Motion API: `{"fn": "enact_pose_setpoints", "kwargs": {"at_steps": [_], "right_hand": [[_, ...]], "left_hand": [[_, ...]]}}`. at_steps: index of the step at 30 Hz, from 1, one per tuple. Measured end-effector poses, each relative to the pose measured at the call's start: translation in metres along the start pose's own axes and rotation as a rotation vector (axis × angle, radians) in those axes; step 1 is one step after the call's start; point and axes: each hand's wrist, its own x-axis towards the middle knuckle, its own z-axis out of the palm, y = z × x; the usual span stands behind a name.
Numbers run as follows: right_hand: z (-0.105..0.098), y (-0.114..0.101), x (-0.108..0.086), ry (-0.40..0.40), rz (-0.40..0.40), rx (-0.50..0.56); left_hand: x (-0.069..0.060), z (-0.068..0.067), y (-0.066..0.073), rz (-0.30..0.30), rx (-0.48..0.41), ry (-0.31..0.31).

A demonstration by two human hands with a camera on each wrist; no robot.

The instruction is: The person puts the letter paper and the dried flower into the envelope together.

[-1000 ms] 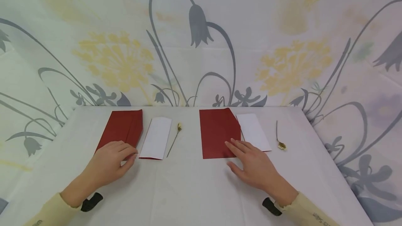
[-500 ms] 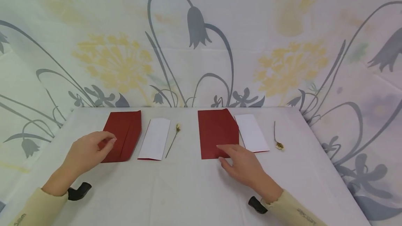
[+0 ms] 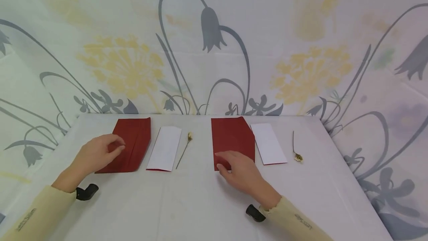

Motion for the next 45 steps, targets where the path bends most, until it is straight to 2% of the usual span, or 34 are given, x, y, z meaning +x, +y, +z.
{"fn": "enact_pose_setpoints", "kwargs": {"at_steps": [4, 11, 25, 33, 40, 45], "right_hand": [[0.004, -0.005, 0.007, -0.013, -0.006, 0.027], [0.013, -0.013, 0.017, -0.028, -0.014, 0.100], [0.032, -0.037, 0.042, -0.089, -0.029, 0.196], [0.048, -0.052, 0.064, -0.148, -0.037, 0.278], [0.067, -0.063, 0.080, -0.182, -0.096, 0.380], [0.079, -0.073, 0.094, -0.201, -0.081, 0.449]], "left_hand": [[0.004, 0.005, -0.003, -0.012, -0.024, -0.049], [0.010, 0.017, -0.007, 0.025, -0.080, -0.115], [0.015, 0.021, -0.009, 0.000, -0.022, -0.178], [0.014, 0.024, -0.008, 0.048, 0.008, -0.231], [0.011, 0.024, -0.004, 0.088, -0.049, -0.284], [0.011, 0.024, -0.001, 0.110, -0.047, -0.293]]}}
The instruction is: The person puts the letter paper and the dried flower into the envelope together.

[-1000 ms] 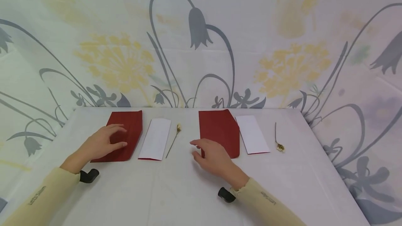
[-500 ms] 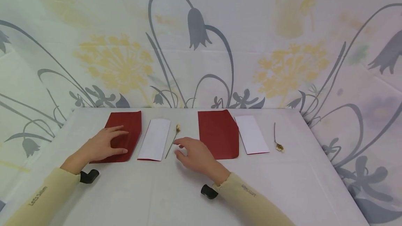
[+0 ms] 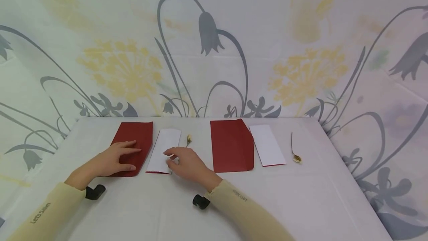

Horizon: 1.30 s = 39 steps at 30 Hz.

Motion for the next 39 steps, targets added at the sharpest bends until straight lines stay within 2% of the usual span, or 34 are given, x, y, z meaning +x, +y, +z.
{"fn": "enact_pose_setpoints", "kwargs": {"at_steps": [5, 10, 18, 24, 31, 39], "right_hand": [[0.014, -0.005, 0.018, -0.020, 0.010, 0.077], [0.030, -0.013, 0.037, -0.023, 0.029, 0.120], [0.050, -0.019, 0.059, 0.023, 0.088, 0.186], [0.060, -0.024, 0.071, 0.044, 0.137, 0.196], [0.067, -0.028, 0.077, 0.056, 0.208, 0.260], [0.069, -0.028, 0.087, 0.029, 0.203, 0.213]], "left_hand": [[0.001, 0.002, 0.005, -0.016, 0.020, -0.014], [0.002, 0.003, 0.007, -0.025, 0.037, 0.002], [0.004, 0.005, 0.005, -0.043, 0.027, 0.038], [0.004, 0.005, 0.000, -0.049, 0.029, 0.041], [0.003, 0.004, 0.000, -0.050, 0.007, 0.027], [0.001, 0.004, -0.002, -0.053, 0.018, 0.077]]}}
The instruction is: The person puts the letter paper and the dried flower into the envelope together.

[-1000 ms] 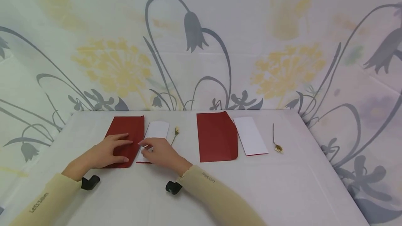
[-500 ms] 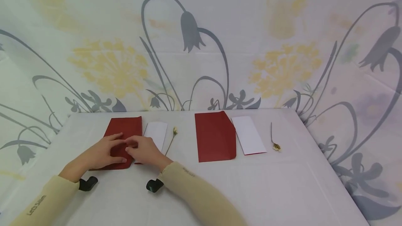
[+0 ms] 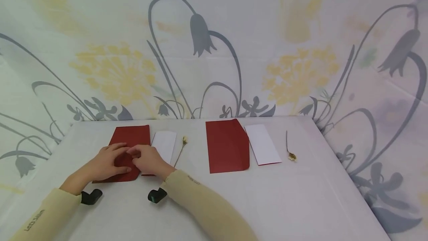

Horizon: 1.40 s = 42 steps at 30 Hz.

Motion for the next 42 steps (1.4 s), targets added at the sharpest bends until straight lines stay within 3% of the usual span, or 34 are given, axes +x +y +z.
{"fn": "enact_pose_setpoints", "kwargs": {"at_steps": [8, 15, 21, 27, 36, 42], "right_hand": [[0.001, -0.002, -0.004, -0.006, 0.016, -0.027], [0.000, -0.001, -0.007, -0.018, 0.043, -0.023], [0.003, -0.003, -0.005, -0.072, 0.078, -0.085], [0.003, -0.004, -0.007, -0.108, 0.107, -0.085], [0.000, -0.003, -0.007, -0.129, 0.092, -0.077], [0.001, -0.004, -0.007, -0.146, 0.070, -0.123]], "left_hand": [[0.001, -0.004, 0.005, 0.001, -0.021, -0.013], [0.000, 0.000, 0.000, 0.002, -0.071, 0.064], [-0.004, -0.001, -0.003, 0.013, -0.110, 0.097], [-0.004, 0.002, 0.000, 0.022, -0.088, 0.064], [0.003, 0.003, 0.004, -0.035, 0.015, 0.046], [0.012, -0.002, 0.003, 0.021, -0.012, 0.041]]}}
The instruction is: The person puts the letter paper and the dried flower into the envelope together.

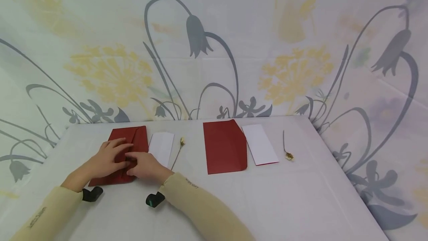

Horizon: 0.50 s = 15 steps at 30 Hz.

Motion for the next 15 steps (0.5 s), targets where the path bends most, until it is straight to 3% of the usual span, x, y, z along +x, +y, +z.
{"fn": "enact_pose_setpoints", "kwargs": {"at_steps": [8, 15], "right_hand": [[0.0007, 0.0033, 0.0000, -0.014, -0.044, -0.032], [0.0000, 0.0069, 0.0001, -0.005, -0.029, 0.060]], "left_hand": [[0.0042, -0.0022, -0.0034, 0.029, -0.027, -0.029], [0.0101, -0.0006, -0.0091, 0.078, -0.065, -0.029]]}}
